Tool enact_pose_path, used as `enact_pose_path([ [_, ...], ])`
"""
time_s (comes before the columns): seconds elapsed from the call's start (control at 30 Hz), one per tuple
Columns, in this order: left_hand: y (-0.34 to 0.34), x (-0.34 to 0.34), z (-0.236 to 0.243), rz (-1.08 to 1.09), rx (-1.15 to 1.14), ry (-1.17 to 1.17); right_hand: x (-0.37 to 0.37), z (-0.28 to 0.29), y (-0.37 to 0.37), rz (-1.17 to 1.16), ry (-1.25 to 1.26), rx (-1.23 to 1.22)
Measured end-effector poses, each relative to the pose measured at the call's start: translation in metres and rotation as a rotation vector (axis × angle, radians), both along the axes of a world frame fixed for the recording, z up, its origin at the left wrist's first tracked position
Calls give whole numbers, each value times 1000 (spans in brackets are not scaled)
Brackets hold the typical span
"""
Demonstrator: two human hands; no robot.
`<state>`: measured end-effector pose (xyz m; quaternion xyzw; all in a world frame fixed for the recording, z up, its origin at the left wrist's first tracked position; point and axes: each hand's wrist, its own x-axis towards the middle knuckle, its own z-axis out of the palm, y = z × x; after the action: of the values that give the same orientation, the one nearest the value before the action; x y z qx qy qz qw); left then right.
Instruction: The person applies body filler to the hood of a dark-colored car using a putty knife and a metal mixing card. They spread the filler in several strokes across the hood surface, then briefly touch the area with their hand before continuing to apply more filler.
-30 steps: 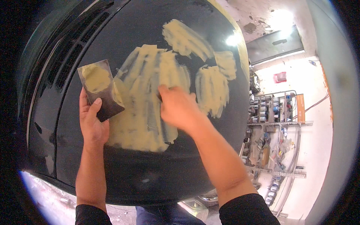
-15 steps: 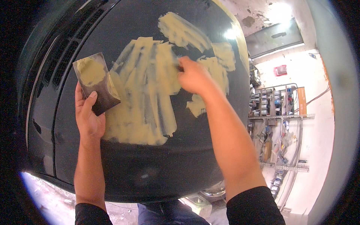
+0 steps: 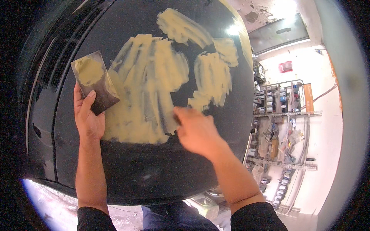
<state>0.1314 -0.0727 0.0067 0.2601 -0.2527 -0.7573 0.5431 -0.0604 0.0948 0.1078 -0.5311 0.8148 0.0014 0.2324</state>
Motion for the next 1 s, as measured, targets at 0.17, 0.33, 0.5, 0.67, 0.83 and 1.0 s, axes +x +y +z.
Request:
enact_pose_path([
  [0.17,3,-6,3,-25,11,-28,-37,-5,-26,-183,101,-151],
  [0.33,0,-1,2,-19,-18,-26,4,-12,-18,-132,-12,9],
  [0.5,2,-1,4,-15,16,-20,52,-14,34,-11,30,5],
  [0.67,3,-5,4,-27,1,-5,70,-22,70,57,122,-40],
  [0.83,6,2,4,-65,72,-6,66,-7,74,10,153,-28],
  [1.0,20,-10,12,-206,77,24,38,10,20,96,253,-503],
])
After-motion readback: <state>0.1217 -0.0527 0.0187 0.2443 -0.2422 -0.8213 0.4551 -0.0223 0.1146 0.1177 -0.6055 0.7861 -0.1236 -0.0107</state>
